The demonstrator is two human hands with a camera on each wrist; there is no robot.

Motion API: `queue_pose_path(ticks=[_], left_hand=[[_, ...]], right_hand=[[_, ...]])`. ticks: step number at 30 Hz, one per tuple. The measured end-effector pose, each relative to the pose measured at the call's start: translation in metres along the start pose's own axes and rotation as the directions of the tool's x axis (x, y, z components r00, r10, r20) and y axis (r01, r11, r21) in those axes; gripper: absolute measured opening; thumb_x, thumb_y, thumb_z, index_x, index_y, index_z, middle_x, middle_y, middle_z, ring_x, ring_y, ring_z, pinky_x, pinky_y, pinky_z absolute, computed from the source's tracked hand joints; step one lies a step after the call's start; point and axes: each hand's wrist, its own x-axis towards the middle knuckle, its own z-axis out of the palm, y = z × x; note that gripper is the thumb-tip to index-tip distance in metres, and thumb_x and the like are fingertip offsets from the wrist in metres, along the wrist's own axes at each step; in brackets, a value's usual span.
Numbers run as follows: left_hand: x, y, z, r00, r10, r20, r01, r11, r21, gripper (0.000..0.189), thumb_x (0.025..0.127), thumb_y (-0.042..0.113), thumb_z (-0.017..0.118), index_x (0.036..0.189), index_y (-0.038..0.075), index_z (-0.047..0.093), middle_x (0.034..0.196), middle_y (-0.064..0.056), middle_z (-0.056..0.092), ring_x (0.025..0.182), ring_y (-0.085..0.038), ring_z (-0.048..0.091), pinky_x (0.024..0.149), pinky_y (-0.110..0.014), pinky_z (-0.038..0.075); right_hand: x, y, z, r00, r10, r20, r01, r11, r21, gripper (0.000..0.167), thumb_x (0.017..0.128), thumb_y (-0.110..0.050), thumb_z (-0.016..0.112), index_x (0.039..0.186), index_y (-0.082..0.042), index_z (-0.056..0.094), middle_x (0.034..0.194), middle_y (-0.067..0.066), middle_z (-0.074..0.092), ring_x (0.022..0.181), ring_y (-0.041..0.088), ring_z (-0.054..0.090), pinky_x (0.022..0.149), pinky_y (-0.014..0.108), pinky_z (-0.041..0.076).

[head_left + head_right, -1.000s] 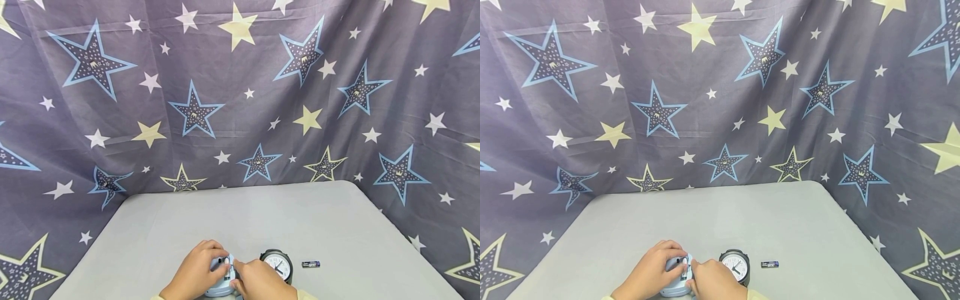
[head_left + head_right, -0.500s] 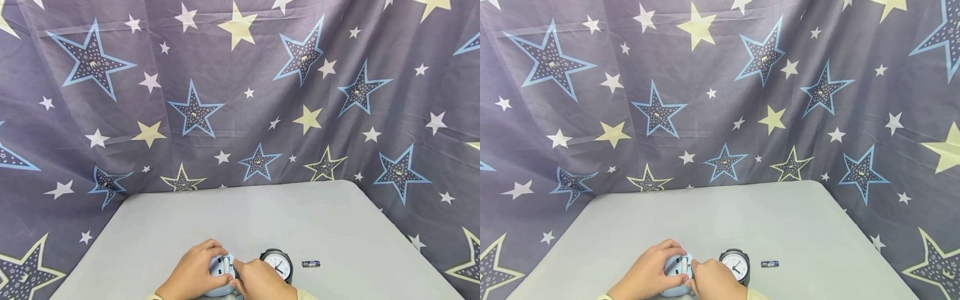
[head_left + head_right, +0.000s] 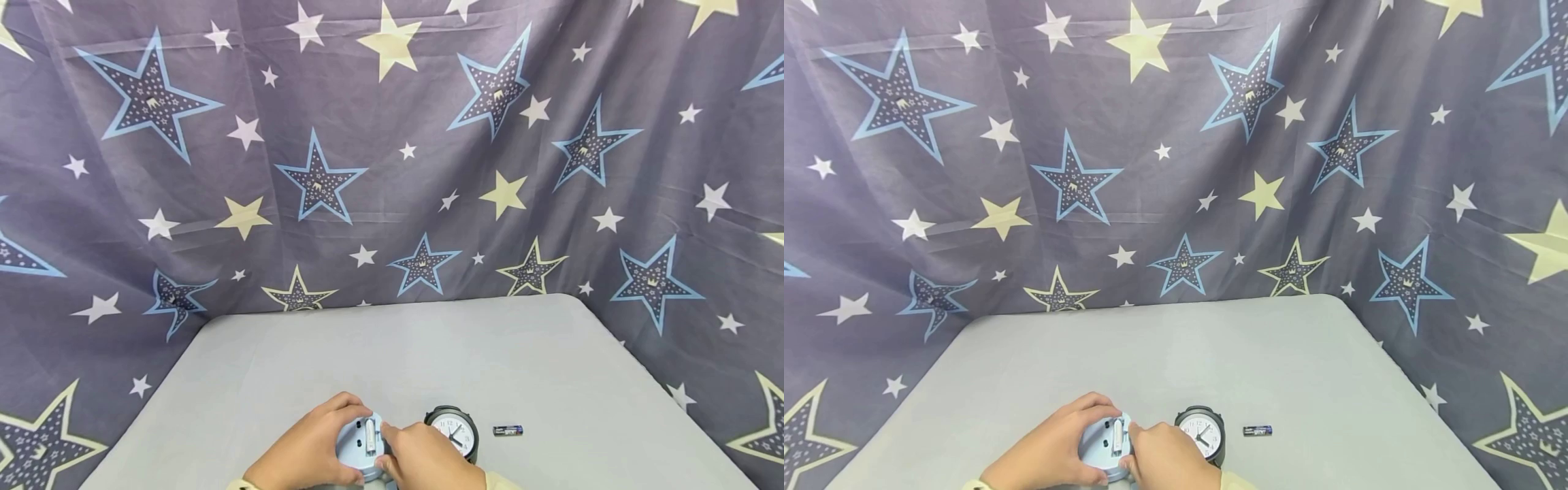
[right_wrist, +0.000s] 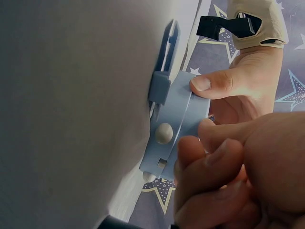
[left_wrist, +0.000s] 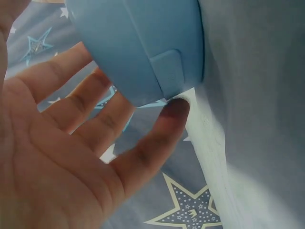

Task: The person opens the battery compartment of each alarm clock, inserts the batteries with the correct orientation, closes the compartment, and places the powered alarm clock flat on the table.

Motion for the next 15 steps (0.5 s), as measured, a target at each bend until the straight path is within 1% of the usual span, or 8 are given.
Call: queue_pose_path(ticks=[3,7,11,15], left_hand=[[0.0003,0.0004,-0.0002,1.000,0.005,-0.001,-0.005,1.000,-0.020,0.071,0.065,0.034,0.094,0.130,0.022,0.067,0.128,0.012,0.058,0.104,-0.005,0.058,0.089,-0.025,0.055],[0.0004,0.0000,-0.0001,0.999,0.027,-0.027,-0.027,1.000,-0.011,0.071,0.064,0.033,0.095,0.128,0.020,0.067,0.126,0.011,0.060,0.104,-0.006,0.059,0.089,-0.026,0.055],[0.0000,-0.0014,0.0005,0.997,0.058,-0.057,-0.057,0.998,0.005,0.070,0.062,0.033,0.095,0.124,0.020,0.067,0.124,0.012,0.063,0.103,-0.006,0.061,0.089,-0.026,0.055],[0.0000,-0.0027,0.0012,0.995,0.070,-0.069,-0.070,0.998,0.006,0.070,0.060,0.032,0.096,0.122,0.020,0.065,0.122,0.011,0.064,0.103,-0.007,0.061,0.089,-0.026,0.055]], right_hand=[[0.0003,-0.0008,0.0002,1.000,0.010,0.010,-0.010,1.000,0.000,0.052,0.094,-0.039,0.073,0.132,-0.003,0.068,0.093,0.002,0.079,0.077,0.006,0.069,0.068,0.027,0.057],[0.0009,-0.0017,0.0003,1.000,0.024,0.015,-0.024,1.000,-0.009,0.053,0.095,-0.040,0.073,0.133,-0.003,0.068,0.094,0.003,0.079,0.079,0.008,0.070,0.069,0.029,0.058],[0.0004,-0.0021,0.0006,1.000,0.025,0.005,-0.025,0.999,-0.020,0.053,0.094,-0.040,0.073,0.132,-0.003,0.069,0.092,0.003,0.079,0.078,0.008,0.070,0.068,0.029,0.057],[-0.0001,-0.0022,0.0012,1.000,0.019,-0.007,-0.019,0.999,-0.026,0.052,0.094,-0.040,0.073,0.131,-0.003,0.069,0.090,0.003,0.078,0.075,0.008,0.069,0.065,0.029,0.056]])
